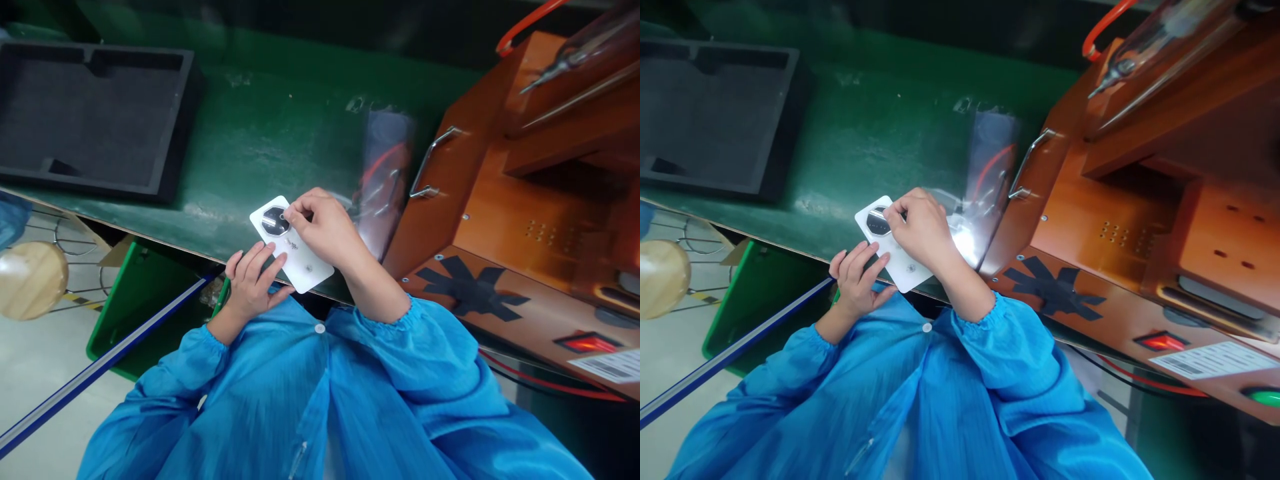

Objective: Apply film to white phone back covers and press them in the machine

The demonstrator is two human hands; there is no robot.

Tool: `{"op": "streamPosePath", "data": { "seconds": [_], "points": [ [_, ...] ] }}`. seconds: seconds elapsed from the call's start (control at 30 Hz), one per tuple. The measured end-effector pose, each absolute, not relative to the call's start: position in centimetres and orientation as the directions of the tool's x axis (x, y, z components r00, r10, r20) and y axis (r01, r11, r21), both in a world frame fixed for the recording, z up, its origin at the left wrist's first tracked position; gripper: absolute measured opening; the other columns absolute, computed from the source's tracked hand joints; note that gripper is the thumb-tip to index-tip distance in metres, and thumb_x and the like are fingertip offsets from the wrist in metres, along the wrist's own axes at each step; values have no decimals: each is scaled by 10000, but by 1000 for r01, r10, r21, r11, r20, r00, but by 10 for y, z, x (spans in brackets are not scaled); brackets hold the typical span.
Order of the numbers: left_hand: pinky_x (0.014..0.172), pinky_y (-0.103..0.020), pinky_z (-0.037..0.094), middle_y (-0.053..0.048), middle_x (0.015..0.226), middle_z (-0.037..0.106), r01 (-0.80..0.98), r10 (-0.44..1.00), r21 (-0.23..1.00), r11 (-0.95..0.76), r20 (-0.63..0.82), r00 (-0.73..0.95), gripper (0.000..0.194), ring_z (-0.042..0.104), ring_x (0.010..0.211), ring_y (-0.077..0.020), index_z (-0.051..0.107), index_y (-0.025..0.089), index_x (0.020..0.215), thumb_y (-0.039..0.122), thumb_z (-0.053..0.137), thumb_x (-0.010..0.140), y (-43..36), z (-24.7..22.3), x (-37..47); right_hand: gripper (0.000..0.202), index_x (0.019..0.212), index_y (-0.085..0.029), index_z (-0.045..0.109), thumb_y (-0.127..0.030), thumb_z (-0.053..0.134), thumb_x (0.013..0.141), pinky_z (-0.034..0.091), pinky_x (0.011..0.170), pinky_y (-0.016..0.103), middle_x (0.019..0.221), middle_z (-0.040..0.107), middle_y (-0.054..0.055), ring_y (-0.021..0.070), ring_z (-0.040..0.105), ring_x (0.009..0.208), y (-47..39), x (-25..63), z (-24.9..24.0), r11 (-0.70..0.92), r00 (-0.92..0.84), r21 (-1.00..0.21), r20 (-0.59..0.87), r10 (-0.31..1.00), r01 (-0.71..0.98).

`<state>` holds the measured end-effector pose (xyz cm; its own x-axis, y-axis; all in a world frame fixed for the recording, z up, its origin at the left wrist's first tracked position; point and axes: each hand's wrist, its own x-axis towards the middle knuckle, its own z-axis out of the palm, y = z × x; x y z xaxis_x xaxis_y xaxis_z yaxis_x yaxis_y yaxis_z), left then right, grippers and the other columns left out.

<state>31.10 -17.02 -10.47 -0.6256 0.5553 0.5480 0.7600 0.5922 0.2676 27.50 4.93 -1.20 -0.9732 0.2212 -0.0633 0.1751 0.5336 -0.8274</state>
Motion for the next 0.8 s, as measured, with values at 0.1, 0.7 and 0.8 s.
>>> {"op": "streamPosePath", "data": {
  "seconds": [0.1,0.7,0.8],
  "points": [
    [1251,-482,257,-80,1463,702,764,547,250,594,570,-612,621,621,1384,-319,656,347,1470,738,505,1011,-169,-113,310,194,795,-213,682,-285,665,974,465,935,436,1013,698,80,258,624,1034,49,273,-11,544,-975,-819,-79,206,181],
    [1225,-476,295,-67,1409,733,776,529,197,599,631,-568,615,659,1311,-307,638,353,1492,718,485,1021,-169,-115,308,198,781,-214,665,-255,654,974,473,974,478,1043,705,102,277,638,1033,43,270,-15,646,-970,-741,-29,240,182],
    [1233,-492,287,-64,1410,732,760,543,197,619,592,-596,627,653,1322,-320,668,362,1459,752,472,1008,-169,-116,309,193,789,-215,671,-274,649,971,473,976,489,1052,709,105,279,637,1030,43,270,-15,658,-970,-732,-14,244,176]
  ]
}}
